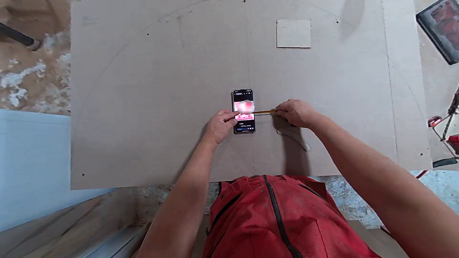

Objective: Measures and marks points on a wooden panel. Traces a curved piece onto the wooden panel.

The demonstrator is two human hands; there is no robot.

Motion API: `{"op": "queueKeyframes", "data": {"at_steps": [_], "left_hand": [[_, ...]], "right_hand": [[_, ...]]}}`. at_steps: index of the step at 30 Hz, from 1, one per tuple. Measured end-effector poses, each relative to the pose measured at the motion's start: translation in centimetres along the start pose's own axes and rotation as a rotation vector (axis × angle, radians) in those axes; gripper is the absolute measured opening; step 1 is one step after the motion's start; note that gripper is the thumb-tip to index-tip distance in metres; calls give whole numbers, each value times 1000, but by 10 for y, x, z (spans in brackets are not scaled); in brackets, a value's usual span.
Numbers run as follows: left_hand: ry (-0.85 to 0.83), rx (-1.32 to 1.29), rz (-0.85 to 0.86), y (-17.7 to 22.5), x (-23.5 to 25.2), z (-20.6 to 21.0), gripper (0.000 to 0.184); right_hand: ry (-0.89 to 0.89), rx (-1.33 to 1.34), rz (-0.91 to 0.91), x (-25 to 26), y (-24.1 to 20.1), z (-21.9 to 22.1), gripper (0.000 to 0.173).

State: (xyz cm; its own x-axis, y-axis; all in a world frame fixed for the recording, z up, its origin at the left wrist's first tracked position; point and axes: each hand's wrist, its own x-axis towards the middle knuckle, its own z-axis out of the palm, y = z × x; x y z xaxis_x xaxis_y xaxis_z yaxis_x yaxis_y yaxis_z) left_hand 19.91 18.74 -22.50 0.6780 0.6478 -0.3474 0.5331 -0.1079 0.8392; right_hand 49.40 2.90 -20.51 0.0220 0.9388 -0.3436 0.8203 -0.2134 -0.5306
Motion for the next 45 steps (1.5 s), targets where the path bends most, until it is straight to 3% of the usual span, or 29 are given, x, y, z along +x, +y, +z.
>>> {"op": "queueKeyframes", "data": {"at_steps": [20, 45], "left_hand": [[-15, 136, 21, 2, 0, 1, 32], [-20, 125, 9, 3, 0, 0, 31]], "right_hand": [[-34, -42, 1, 1, 1, -4, 28], [33, -56, -42, -2, 4, 4, 28]]}}
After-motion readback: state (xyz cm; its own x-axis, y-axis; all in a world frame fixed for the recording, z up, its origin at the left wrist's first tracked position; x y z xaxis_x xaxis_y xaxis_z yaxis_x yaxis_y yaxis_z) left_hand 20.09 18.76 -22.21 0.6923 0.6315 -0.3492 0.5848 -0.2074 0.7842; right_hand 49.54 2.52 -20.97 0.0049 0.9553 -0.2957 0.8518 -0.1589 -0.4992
